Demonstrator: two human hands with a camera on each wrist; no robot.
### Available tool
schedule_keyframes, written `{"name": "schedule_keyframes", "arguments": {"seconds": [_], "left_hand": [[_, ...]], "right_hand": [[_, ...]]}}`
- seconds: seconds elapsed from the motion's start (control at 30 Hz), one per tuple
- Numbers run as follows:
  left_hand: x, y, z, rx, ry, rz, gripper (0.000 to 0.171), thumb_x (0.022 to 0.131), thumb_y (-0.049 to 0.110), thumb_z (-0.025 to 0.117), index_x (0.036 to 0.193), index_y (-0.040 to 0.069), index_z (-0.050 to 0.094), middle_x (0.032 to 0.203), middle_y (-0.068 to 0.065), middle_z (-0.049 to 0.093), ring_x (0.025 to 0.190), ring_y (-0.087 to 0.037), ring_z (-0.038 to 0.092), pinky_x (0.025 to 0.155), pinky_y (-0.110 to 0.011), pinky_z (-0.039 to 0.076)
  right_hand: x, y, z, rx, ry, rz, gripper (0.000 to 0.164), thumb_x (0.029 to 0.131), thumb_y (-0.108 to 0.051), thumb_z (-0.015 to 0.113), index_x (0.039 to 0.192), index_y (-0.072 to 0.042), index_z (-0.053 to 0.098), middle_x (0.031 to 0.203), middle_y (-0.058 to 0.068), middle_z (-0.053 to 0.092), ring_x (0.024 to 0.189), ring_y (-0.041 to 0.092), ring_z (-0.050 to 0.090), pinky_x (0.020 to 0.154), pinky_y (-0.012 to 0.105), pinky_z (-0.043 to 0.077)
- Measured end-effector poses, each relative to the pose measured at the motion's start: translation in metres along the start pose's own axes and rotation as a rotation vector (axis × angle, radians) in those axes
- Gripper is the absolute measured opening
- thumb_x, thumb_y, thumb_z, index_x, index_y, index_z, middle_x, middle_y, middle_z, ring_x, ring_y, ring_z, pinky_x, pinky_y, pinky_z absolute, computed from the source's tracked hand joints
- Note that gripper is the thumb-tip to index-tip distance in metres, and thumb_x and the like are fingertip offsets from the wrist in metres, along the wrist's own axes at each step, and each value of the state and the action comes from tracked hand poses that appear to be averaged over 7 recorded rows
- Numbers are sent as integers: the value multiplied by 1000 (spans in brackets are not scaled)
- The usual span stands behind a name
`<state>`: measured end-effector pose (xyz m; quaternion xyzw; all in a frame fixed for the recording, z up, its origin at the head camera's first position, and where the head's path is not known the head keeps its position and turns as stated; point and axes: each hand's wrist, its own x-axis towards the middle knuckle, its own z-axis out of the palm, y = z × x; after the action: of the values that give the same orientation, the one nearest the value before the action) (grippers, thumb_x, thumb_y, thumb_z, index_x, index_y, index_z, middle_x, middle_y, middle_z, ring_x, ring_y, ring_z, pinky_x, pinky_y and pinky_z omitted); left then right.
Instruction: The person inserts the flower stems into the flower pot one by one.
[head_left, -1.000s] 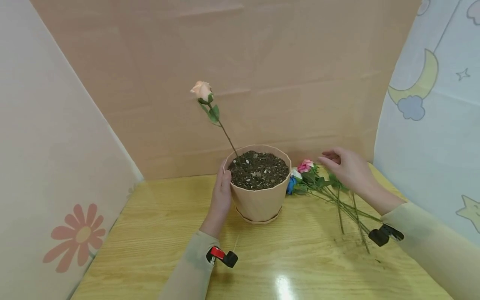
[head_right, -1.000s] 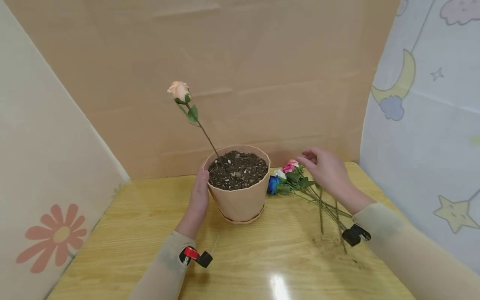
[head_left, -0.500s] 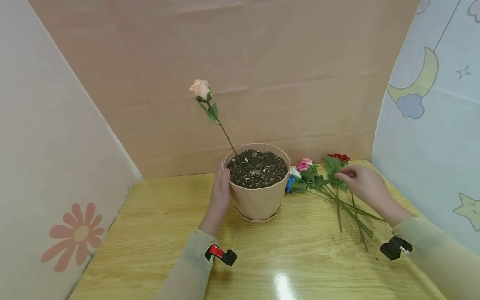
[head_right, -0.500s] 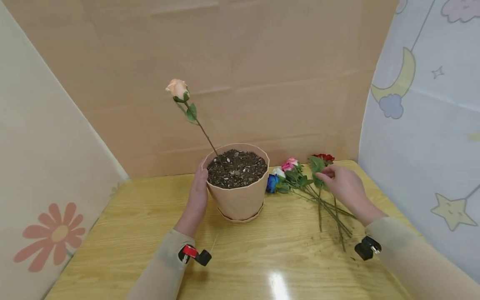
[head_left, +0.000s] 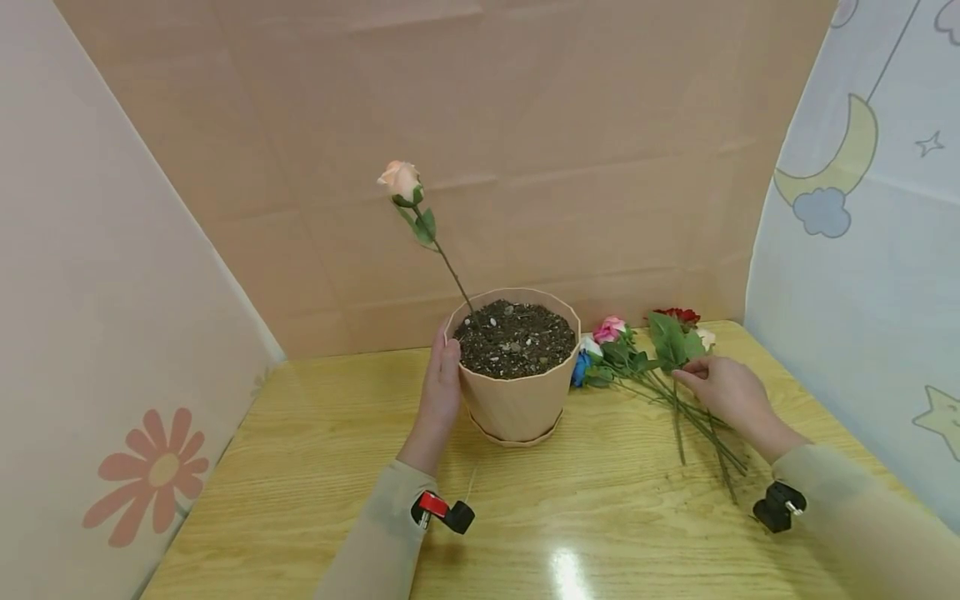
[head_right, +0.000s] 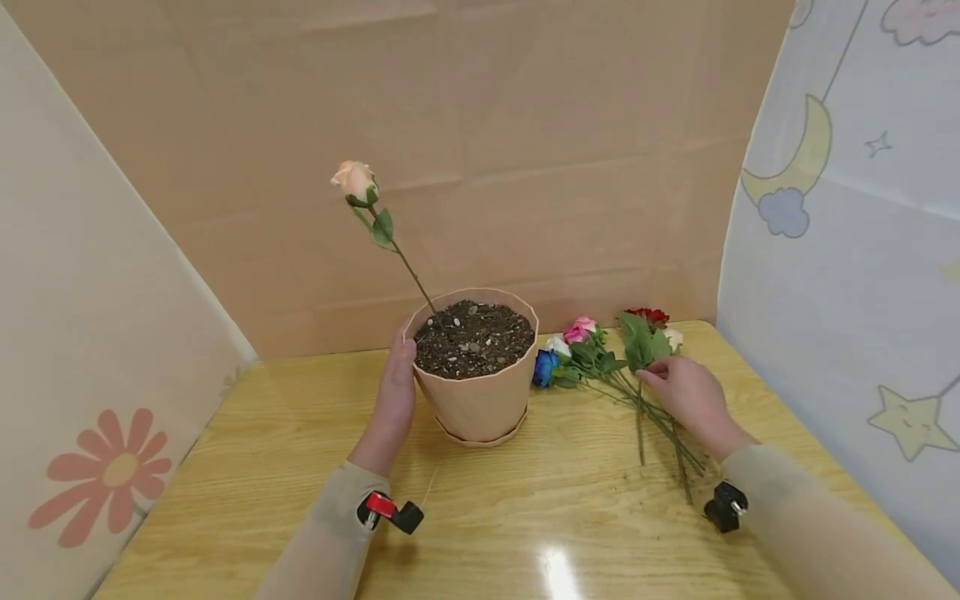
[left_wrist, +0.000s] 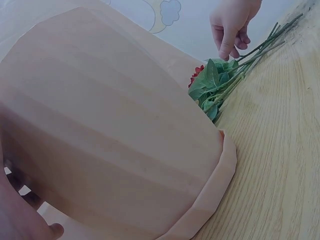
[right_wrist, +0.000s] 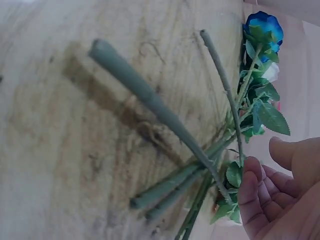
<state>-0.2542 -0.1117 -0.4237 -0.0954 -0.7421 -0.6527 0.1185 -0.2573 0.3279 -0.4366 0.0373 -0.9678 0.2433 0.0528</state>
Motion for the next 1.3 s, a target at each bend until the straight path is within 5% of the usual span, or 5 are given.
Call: {"name": "schedule_keyframes", "arguments": {"seconds": [0.17, 0.5, 0.9, 1.13, 1.3], "left_hand": [[-1, 2, 0, 10, 1, -5, 59, 121, 44, 31, 178, 29, 24, 182, -6, 21, 167, -36, 19, 132, -64, 16], [-2, 2, 0, 2, -3, 4, 57, 122, 41, 30, 178, 29, 22, 183, -5, 20, 167, -34, 17, 132, -64, 15], [-1, 1, 1, 3, -1, 22, 57, 122, 38, 29, 177, 25, 25, 182, -9, 21, 167, -38, 17, 132, -65, 15], [-1, 1, 0, -13, -8, -4, 58, 122, 42, 30, 178, 29, 22, 183, -5, 18, 168, -35, 16, 133, -62, 16], [-1, 0, 1, -21, -14, -3, 58, 122, 41, 29, 178, 28, 21, 184, -7, 16, 168, -37, 15, 132, -65, 15]], "right_hand": [[1, 4, 8, -7, 0, -9, 48, 112, -32, 66, 126, 13, 74, 92, 13, 78, 72, 22, 67, 76, 58, 58], [4, 6, 17, -28, -4, 27, 43, 110, -34, 70, 116, 7, 81, 113, 28, 78, 101, 51, 73, 82, 64, 58], [11, 8, 23, -45, -12, 35, 37, 109, -33, 70, 103, 0, 85, 85, 9, 79, 70, 26, 70, 62, 47, 54], [13, 9, 23, -41, -19, 44, 36, 108, -31, 71, 102, 1, 85, 85, 10, 79, 70, 26, 70, 65, 51, 56], [12, 8, 24, -26, -19, 62, 34, 108, -30, 69, 92, -5, 85, 73, 0, 72, 66, 22, 62, 61, 42, 48]]}}
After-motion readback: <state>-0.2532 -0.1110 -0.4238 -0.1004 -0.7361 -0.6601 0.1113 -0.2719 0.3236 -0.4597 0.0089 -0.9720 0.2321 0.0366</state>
